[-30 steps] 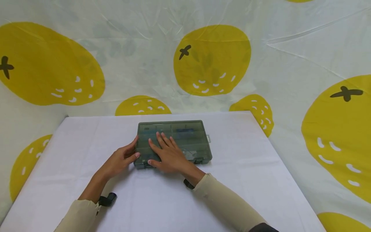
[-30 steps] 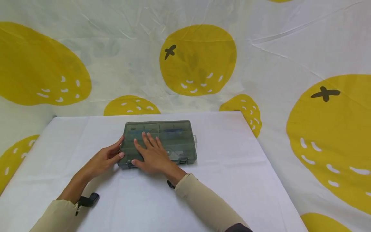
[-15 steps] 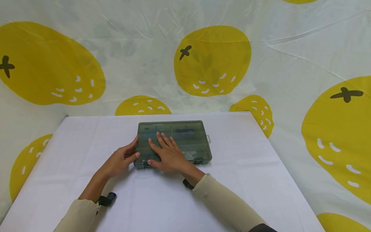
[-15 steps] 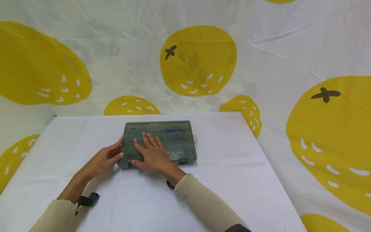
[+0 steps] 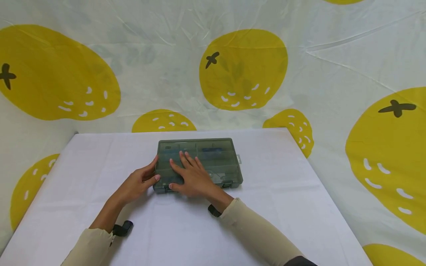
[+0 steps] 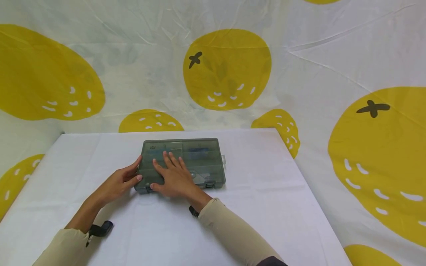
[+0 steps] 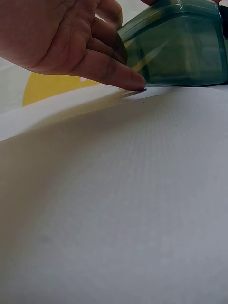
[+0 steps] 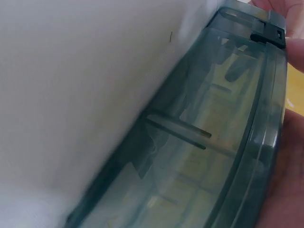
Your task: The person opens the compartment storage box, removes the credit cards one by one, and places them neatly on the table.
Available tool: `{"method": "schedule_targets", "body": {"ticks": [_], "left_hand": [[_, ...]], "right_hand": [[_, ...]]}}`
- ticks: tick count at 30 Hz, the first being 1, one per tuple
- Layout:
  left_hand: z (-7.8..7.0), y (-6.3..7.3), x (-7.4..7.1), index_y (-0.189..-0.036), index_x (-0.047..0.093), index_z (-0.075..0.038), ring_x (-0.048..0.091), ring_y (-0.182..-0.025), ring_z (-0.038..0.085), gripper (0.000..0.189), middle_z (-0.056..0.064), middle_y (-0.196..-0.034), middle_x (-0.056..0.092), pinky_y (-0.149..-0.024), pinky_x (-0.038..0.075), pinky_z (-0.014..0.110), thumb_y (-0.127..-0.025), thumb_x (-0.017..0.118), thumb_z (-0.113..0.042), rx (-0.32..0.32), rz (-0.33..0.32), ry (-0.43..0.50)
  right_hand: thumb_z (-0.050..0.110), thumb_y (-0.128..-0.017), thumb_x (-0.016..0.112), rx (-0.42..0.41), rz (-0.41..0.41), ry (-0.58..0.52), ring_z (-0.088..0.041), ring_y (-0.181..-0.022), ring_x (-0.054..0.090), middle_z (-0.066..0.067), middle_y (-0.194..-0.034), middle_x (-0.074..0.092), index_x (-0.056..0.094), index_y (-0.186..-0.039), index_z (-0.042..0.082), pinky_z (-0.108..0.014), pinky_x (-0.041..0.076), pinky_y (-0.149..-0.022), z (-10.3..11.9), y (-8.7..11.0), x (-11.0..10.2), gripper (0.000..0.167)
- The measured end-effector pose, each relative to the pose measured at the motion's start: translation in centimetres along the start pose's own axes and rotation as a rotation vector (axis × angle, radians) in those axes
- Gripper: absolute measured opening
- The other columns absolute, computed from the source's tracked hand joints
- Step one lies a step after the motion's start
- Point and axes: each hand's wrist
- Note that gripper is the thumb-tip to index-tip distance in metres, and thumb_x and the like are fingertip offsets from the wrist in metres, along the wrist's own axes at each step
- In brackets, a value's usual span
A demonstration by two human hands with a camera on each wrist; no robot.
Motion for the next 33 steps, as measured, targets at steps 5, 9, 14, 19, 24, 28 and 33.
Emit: {"method": "schedule_targets", "body": {"ticks": [5, 9, 14, 19, 24, 28, 33], "left_hand": [[0.0, 0.1, 0.0, -0.17, 0.015, -0.008, 0.048, -0.148, 0.048, 0.076, 0.022, -0.174, 0.024, -0.115, 0.046, 0.06, -0.11, 0.06, -0.019, -0.009, -0.002, 0.006], [0.1, 0.2, -0.1, -0.171, 0.015, -0.009, 0.048, -0.148, 0.048, 0.076, 0.022, -0.174, 0.024, -0.115, 0.047, 0.06, -0.11, 0.06, -0.019, -0.013, 0.0, 0.008], [0.1, 0.2, -0.1, -0.171, 0.015, -0.01, 0.049, -0.148, 0.048, 0.076, 0.021, -0.174, 0.024, -0.115, 0.048, 0.06, -0.11, 0.06, -0.02, -0.011, 0.002, 0.005], [0.2, 0.1, -0.1, -0.171, 0.016, -0.011, 0.049, -0.148, 0.047, 0.076, 0.02, -0.174, 0.025, -0.115, 0.048, 0.059, -0.11, 0.061, -0.022, -0.02, -0.003, -0.003], [0.1, 0.0, 0.0, -0.171, 0.016, -0.01, 0.048, -0.148, 0.046, 0.076, 0.02, -0.174, 0.025, -0.115, 0.048, 0.059, -0.11, 0.061, -0.02, -0.025, -0.007, 0.001], [0.0, 0.0, -0.1, -0.171, 0.016, -0.01, 0.049, -0.148, 0.046, 0.076, 0.021, -0.174, 0.026, -0.114, 0.049, 0.058, -0.11, 0.061, -0.02, -0.017, -0.013, 0.0], [0.0, 0.0, 0.0, -0.17, 0.016, -0.008, 0.049, -0.147, 0.046, 0.076, 0.023, -0.173, 0.027, -0.113, 0.049, 0.057, -0.11, 0.06, -0.019, 0.002, -0.017, -0.002]], "right_hand": [[0.056, -0.104, 0.062, -0.047, -0.034, 0.024, -0.028, -0.168, 0.007, -0.006, -0.179, 0.016, 0.034, -0.167, 0.031, -0.055, 0.011, -0.138, -0.2, -0.1, -0.1, 0.073], [0.056, -0.104, 0.062, -0.077, -0.036, 0.098, -0.034, -0.167, 0.014, -0.006, -0.176, 0.027, 0.041, -0.164, 0.028, -0.058, 0.018, -0.136, 0.1, -0.1, -0.3, 0.069], [0.054, -0.104, 0.064, -0.087, -0.023, 0.158, -0.04, -0.163, 0.021, -0.005, -0.172, 0.035, 0.047, -0.161, 0.026, -0.062, 0.025, -0.132, 0.6, -0.3, -0.9, 0.066], [0.053, -0.099, 0.071, -0.061, -0.013, 0.134, -0.042, -0.161, 0.027, -0.004, -0.169, 0.042, 0.057, -0.155, 0.025, -0.065, 0.03, -0.129, 0.9, -0.9, -1.4, 0.063], [0.052, -0.093, 0.08, -0.036, -0.044, 0.09, -0.043, -0.158, 0.032, -0.003, -0.164, 0.049, 0.065, -0.147, 0.026, -0.066, 0.034, -0.127, 1.0, -1.2, -1.7, 0.062], [0.057, -0.085, 0.085, -0.017, -0.031, 0.166, -0.042, -0.16, 0.029, -0.001, -0.166, 0.046, 0.06, -0.151, 0.028, -0.067, 0.033, -0.127, 1.3, -1.4, -1.4, 0.076], [0.061, -0.079, 0.086, -0.041, -0.056, 0.233, -0.043, -0.16, 0.028, -0.001, -0.168, 0.044, 0.054, -0.156, 0.029, -0.071, 0.031, -0.126, 1.1, -1.2, -0.5, 0.089]]}}
Point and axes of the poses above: each hand's wrist, its own y-axis away from the middle knuckle, its own x-axis out of the palm, z = x × y
